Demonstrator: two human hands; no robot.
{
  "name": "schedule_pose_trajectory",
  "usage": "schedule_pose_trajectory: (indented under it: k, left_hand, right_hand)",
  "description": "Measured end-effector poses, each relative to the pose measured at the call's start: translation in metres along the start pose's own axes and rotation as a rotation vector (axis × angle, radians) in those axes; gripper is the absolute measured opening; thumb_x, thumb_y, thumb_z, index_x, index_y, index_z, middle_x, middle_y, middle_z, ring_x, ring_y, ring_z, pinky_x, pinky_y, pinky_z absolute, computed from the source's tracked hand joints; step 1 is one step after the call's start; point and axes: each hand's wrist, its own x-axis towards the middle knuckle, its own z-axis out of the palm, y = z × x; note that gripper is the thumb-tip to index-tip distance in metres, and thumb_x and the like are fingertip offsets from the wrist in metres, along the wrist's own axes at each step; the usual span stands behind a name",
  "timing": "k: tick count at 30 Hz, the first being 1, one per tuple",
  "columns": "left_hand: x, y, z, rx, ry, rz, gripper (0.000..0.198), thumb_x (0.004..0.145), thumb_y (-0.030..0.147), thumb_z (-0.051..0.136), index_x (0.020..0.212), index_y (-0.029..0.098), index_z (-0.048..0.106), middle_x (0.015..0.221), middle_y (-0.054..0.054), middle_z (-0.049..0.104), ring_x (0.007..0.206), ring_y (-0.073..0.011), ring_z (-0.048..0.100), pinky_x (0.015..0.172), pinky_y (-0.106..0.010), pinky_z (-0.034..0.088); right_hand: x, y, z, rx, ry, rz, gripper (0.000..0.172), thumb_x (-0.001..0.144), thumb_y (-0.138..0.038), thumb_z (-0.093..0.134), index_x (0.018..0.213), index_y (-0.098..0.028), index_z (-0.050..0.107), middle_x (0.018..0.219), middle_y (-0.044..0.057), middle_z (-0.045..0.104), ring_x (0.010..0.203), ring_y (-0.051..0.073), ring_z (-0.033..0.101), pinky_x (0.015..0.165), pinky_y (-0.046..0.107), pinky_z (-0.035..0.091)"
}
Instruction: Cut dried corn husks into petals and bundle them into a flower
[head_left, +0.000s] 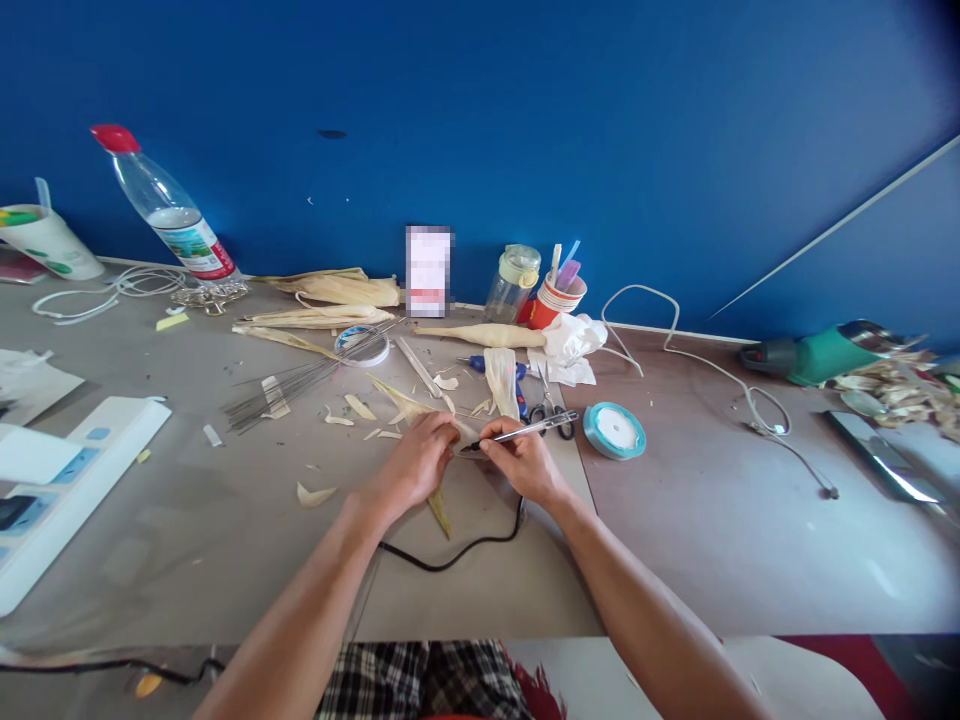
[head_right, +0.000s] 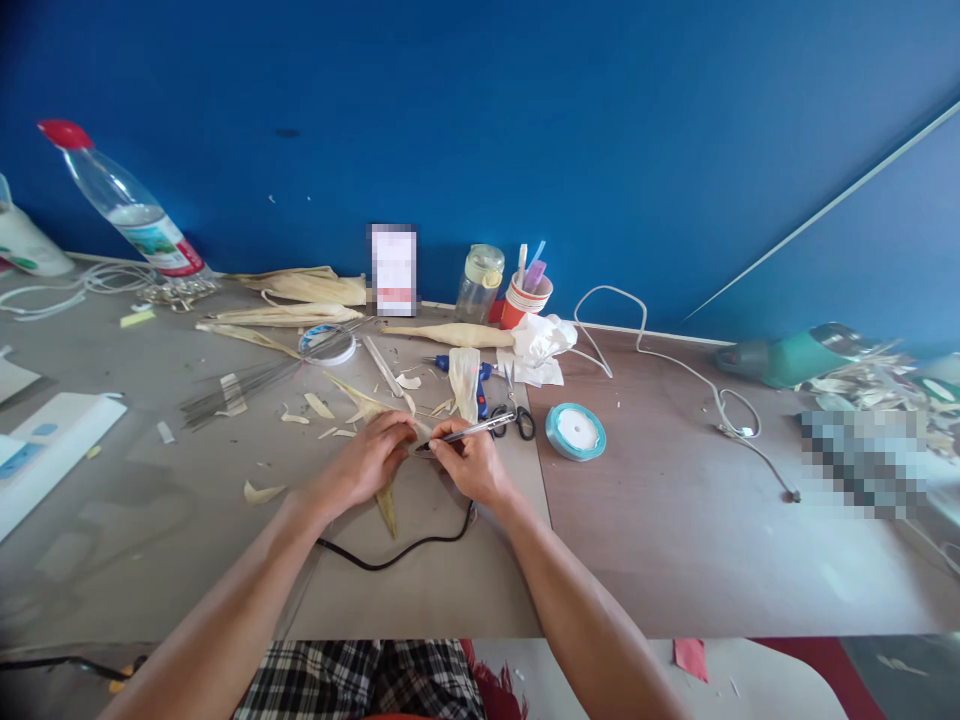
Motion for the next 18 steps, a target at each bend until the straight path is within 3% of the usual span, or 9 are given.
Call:
schedule_pose_trajectory:
  k: [6,18]
  left_hand:
    - [0.000,0.000,0.000,-0.002,0.003,-0.007,0.021,0.078,0.005,0.047,0.091,0.017,0.058,0.108,-0.009,0.056,0.105,-0.0215,0.051,0.092,-0.037,0.045]
    - [0.002,0.004,-0.001,0.027,0.030,0.001,0.018,0.082,0.008,0.045,0.089,0.017,0.059,0.107,-0.009,0.057,0.103,-0.0211,0.052,0.091,-0.038,0.046]
  right_hand:
    - [0.000,-0.002,0.000,-0.021,-0.002,-0.012,0.011,0.078,-0.028,0.052,0.078,-0.018,0.056,0.066,-0.001,0.050,0.059,0.012,0.044,0.055,0.024,0.036]
    - [0.002,-0.003,-0.013,0.066,0.045,0.092,0.011,0.074,-0.028,0.052,0.068,-0.018,0.051,0.056,-0.005,0.038,0.052,0.010,0.033,0.048,0.023,0.026]
